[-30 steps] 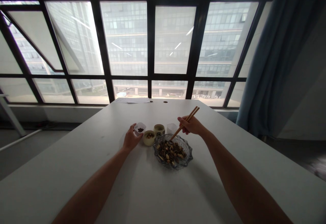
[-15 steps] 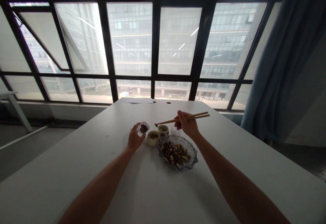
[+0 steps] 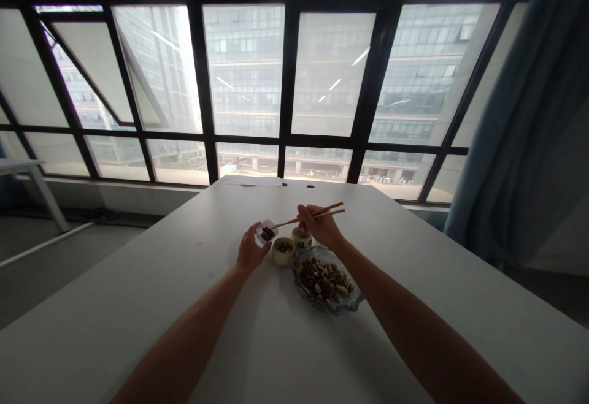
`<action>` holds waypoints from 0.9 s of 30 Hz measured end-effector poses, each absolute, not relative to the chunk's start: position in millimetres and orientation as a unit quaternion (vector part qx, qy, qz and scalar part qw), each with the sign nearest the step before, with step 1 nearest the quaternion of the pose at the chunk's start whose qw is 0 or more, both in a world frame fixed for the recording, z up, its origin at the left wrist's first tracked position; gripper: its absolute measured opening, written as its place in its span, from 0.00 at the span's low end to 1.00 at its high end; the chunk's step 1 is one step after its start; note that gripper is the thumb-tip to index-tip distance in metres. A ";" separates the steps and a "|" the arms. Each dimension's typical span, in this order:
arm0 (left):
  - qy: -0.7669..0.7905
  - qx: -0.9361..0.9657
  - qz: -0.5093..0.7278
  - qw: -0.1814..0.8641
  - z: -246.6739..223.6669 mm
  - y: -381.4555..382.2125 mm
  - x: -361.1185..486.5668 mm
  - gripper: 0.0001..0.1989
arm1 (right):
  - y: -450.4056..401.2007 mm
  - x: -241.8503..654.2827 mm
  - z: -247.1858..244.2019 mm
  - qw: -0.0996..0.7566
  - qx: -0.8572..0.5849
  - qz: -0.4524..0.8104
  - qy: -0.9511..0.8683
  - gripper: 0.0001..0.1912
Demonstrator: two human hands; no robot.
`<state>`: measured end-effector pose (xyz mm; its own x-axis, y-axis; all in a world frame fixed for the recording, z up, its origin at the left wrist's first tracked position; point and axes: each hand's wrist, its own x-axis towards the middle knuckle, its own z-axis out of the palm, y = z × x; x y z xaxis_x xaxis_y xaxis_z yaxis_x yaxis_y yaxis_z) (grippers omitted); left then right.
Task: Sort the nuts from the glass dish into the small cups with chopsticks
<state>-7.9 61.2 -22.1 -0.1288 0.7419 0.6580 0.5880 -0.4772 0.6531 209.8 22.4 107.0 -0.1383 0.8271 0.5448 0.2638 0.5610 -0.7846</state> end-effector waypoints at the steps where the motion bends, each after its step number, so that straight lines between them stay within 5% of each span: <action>1: 0.510 0.656 0.553 0.067 -22.2 61.3 -7.7 0.33 | 17.1 219.4 109.6 0.550 -0.382 0.264 -0.694 0.30; 5: 0.524 0.648 0.551 0.055 -22.6 61.7 -7.0 0.34 | -2.8 259.7 120.2 0.566 -0.409 0.279 -0.659 0.33; 15: 0.571 0.624 0.529 0.076 -28.4 67.1 -10.7 0.36 | -13.5 286.3 117.8 0.376 -0.420 0.362 -0.742 0.29; 27: 0.548 0.635 0.537 0.094 -26.6 66.8 -9.9 0.31 | -12.6 281.2 112.7 0.328 -0.409 0.383 -0.760 0.26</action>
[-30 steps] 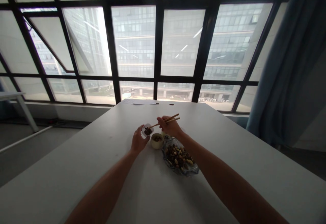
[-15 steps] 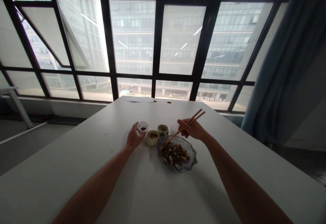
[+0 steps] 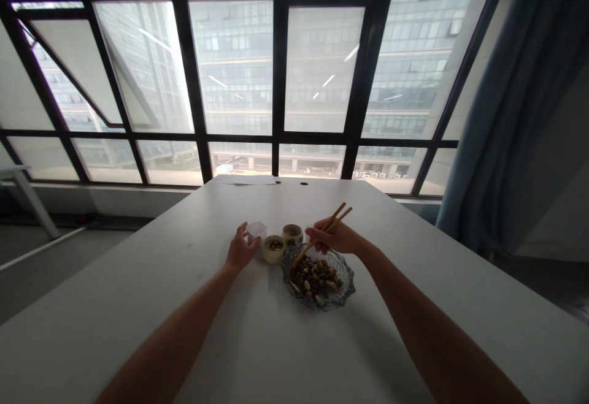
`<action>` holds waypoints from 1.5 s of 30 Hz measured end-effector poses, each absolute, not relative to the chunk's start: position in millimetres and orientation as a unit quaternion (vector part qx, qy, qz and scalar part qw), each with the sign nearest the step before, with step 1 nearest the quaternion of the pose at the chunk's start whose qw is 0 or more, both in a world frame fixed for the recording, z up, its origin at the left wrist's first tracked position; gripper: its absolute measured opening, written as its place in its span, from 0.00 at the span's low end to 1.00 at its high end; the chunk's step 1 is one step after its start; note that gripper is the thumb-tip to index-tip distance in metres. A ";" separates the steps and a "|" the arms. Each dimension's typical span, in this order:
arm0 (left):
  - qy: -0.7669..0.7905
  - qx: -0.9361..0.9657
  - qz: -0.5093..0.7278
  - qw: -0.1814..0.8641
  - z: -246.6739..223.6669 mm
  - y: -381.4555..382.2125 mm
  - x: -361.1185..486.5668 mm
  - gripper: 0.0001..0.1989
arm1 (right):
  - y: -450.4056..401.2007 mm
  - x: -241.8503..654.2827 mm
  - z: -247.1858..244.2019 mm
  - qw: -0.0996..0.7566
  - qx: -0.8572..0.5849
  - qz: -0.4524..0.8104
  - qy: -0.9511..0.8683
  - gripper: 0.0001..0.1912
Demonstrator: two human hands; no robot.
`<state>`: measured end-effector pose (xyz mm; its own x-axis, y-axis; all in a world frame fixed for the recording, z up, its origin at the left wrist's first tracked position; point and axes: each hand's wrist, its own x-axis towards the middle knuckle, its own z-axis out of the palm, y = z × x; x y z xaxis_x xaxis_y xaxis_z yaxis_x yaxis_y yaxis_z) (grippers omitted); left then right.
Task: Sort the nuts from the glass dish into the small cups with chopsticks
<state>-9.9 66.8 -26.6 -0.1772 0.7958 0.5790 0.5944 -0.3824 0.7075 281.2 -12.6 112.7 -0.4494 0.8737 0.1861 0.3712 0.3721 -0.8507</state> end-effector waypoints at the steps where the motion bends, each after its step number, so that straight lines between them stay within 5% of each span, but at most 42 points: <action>1: 0.542 0.636 0.545 0.065 -23.5 64.0 -9.3 0.29 | -12.7 281.2 112.8 0.328 -0.409 0.381 -0.762 0.26; 8: 0.445 0.731 0.511 -0.079 6.2 25.8 3.8 0.20 | -11.0 284.8 112.7 0.340 -0.412 0.371 -0.759 0.27; 14: 0.396 0.820 0.408 -0.059 10.9 9.5 20.7 0.28 | -8.4 293.1 113.5 0.355 -0.423 0.354 -0.755 0.30; 21: 0.398 0.825 0.401 -0.029 7.4 10.9 23.2 0.27 | -9.5 289.4 113.3 0.329 -0.419 0.364 -0.764 0.28; 32: 0.420 0.811 0.402 0.063 -13.4 20.6 25.0 0.41 | -10.3 290.1 114.5 0.339 -0.422 0.376 -0.752 0.30; 45: 0.397 0.818 0.412 0.063 -4.6 14.7 23.7 0.44 | 18.2 314.9 105.7 0.570 -0.430 0.440 -0.544 0.30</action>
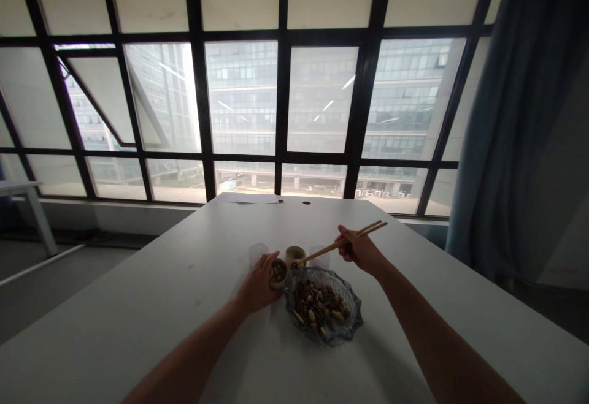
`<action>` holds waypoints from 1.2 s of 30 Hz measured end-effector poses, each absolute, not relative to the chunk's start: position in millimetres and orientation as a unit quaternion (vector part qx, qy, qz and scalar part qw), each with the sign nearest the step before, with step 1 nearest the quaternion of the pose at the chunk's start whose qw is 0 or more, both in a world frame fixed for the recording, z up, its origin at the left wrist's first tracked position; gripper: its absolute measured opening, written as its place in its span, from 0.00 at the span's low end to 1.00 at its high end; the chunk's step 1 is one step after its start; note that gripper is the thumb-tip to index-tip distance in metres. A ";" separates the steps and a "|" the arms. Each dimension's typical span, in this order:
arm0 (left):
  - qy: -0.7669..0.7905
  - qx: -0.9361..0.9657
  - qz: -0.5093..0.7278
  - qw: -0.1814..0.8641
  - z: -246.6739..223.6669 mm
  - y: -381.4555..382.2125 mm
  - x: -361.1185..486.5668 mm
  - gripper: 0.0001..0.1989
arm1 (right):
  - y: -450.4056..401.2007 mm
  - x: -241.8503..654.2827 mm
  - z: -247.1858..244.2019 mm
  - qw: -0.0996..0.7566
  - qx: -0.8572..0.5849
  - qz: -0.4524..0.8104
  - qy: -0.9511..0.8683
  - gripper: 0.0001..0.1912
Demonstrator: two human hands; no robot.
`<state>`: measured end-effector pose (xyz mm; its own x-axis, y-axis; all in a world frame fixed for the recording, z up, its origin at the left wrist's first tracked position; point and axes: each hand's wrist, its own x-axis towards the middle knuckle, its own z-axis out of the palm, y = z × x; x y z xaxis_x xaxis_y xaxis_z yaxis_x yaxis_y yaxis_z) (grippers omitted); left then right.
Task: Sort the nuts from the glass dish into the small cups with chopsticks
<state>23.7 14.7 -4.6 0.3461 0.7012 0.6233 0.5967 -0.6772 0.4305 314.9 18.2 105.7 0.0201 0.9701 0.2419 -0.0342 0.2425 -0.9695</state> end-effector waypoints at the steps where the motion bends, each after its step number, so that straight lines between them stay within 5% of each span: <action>1: 0.397 0.818 0.412 0.066 -4.8 14.8 23.7 0.43 | 19.0 315.2 104.5 0.582 -0.432 0.422 -0.545 0.31; 7: 0.408 0.809 0.416 0.073 -7.9 17.6 23.6 0.41 | 17.3 300.4 92.7 0.603 -0.448 0.278 -0.599 0.34; 30: 0.398 0.818 0.416 0.005 -6.4 17.4 23.8 0.22 | 13.1 315.2 103.2 0.593 -0.465 0.262 -0.602 0.34; 36: 0.390 0.824 0.410 -0.004 -5.3 17.2 24.0 0.22 | 0.9 327.3 118.4 0.464 -0.486 0.309 -0.673 0.34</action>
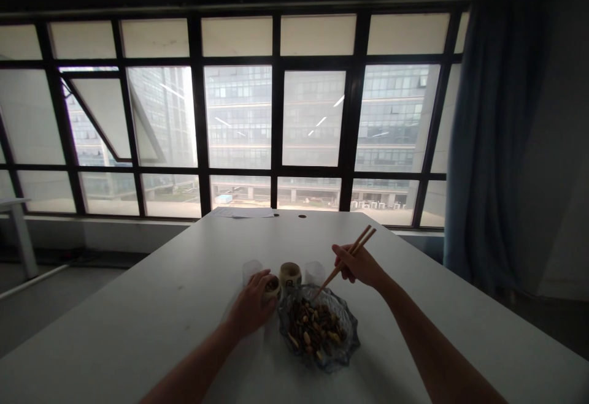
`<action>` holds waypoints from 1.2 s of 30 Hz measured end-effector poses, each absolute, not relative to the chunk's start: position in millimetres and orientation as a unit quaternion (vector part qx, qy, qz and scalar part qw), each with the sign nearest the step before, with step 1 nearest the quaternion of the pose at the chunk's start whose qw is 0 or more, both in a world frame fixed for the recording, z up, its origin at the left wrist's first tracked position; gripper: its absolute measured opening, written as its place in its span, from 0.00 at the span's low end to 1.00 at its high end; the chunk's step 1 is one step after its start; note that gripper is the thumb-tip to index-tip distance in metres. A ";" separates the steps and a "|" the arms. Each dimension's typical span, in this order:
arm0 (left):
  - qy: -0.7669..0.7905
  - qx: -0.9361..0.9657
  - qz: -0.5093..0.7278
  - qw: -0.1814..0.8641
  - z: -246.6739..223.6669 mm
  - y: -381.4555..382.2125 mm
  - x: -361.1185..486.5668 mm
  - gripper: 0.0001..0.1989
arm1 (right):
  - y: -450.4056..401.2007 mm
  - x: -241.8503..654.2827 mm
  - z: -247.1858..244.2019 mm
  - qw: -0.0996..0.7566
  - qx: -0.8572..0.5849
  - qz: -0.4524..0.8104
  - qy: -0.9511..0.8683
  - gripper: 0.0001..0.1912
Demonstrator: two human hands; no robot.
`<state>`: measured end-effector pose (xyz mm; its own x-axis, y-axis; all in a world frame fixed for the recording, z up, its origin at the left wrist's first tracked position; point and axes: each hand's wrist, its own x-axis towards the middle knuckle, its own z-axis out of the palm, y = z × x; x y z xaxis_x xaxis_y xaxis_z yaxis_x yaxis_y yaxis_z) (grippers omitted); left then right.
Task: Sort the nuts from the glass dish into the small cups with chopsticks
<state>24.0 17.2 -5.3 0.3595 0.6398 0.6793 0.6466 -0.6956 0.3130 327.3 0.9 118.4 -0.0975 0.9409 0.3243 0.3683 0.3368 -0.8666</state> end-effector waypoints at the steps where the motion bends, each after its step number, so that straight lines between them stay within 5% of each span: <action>1: -0.387 -0.826 -0.410 0.005 -5.5 17.4 23.8 0.22 | -1.3 327.5 120.1 0.442 -0.485 0.318 -0.684 0.33; 19: -0.374 -0.828 -0.417 0.007 -0.8 13.4 25.5 0.23 | -13.2 326.6 126.8 0.297 -0.509 0.258 -0.766 0.27; 36: -0.372 -0.830 -0.415 0.001 -1.5 13.6 25.8 0.23 | -8.3 322.2 120.2 0.323 -0.492 0.279 -0.759 0.28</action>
<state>25.8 13.6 -1.5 0.3782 0.6172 0.6900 0.6188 -0.7229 0.3074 322.2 -8.3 120.2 -0.3075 0.9267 0.2159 0.5658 0.3605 -0.7415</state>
